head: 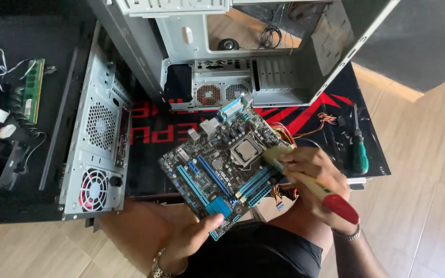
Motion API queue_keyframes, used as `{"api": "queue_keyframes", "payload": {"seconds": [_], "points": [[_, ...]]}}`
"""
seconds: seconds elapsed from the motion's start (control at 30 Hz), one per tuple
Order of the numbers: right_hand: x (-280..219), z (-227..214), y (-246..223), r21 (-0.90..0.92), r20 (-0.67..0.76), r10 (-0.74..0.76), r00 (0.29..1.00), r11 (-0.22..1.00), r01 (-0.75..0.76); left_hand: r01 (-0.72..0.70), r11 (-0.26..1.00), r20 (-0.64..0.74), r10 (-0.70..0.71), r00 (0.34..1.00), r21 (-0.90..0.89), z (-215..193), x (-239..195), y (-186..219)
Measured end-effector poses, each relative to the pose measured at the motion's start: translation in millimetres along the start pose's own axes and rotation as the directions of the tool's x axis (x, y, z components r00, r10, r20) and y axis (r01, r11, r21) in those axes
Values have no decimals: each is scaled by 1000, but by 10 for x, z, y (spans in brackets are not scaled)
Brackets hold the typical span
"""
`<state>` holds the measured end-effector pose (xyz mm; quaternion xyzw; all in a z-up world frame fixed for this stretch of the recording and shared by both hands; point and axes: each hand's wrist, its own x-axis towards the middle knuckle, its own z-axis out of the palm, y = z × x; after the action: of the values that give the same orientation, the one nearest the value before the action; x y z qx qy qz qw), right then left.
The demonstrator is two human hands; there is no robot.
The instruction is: The person cleans a computer motherboard and the inside of a computer case using a brush. They also use a screwdriver to remove the power supply unit from the case and place it on the floor.
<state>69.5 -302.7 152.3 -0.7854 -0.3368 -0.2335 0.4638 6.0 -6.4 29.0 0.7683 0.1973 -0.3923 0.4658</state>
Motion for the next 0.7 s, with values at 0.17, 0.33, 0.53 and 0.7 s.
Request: {"api": "queue_keyframes", "payload": {"seconds": [0.17,0.33,0.53,0.7], "points": [[67,85,-132,-35,50,128,990,991,-127,-194,936,-85,176,981,-292,14,114,-182],[87,236,-183,-153,2,219,976,964,-216,-486,801,-202,442,874,-350,-7,79,-145],[72,336,-191,-210,-20,248,969,946,-247,-151,987,-115,144,983,-58,-143,187,-240],[90,378,-187,-160,-15,268,963,950,-267,-246,230,-205,189,960,-941,25,589,-340]]}}
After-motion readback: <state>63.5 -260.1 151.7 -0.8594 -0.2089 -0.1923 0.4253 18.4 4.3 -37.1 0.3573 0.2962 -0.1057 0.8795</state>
